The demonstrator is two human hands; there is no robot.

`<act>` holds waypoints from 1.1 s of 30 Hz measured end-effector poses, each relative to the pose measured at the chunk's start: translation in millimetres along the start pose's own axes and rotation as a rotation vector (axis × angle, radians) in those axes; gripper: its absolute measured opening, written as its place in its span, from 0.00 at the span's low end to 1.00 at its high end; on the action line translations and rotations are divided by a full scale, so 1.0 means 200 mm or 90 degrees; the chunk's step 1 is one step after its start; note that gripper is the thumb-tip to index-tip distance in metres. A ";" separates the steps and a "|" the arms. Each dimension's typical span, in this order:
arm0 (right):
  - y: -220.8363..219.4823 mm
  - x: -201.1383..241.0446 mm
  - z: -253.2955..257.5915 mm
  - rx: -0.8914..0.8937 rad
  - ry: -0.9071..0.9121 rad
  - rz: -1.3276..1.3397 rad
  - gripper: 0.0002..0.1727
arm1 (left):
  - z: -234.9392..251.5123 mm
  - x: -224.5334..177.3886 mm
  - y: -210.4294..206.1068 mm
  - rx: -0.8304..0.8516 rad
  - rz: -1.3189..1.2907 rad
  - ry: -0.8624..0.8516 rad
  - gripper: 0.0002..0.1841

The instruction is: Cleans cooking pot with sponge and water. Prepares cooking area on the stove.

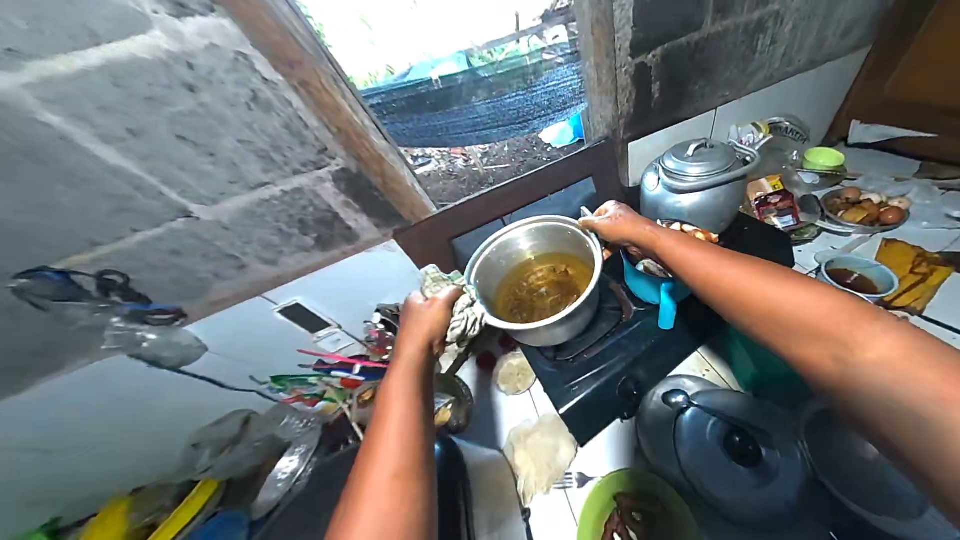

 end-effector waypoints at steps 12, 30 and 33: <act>-0.01 -0.25 0.25 -0.052 -0.056 -0.028 0.22 | 0.31 0.06 -0.25 0.043 0.052 0.004 0.25; 0.06 -0.28 0.24 0.042 -0.057 -0.128 0.26 | 0.34 0.09 -0.33 0.048 0.086 0.006 0.26; 0.17 -0.14 0.05 0.063 0.039 -0.211 0.24 | 0.30 0.09 -0.32 0.030 0.103 0.025 0.30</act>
Point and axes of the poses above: each hand's wrist, its own z-axis towards the middle knuckle, its own y-axis out of the back of the hand, x = y × z, the point moved 4 cm from there along z, towards the middle knuckle, and after that the axes turned 12 degrees about z, right-handed, at the moved point
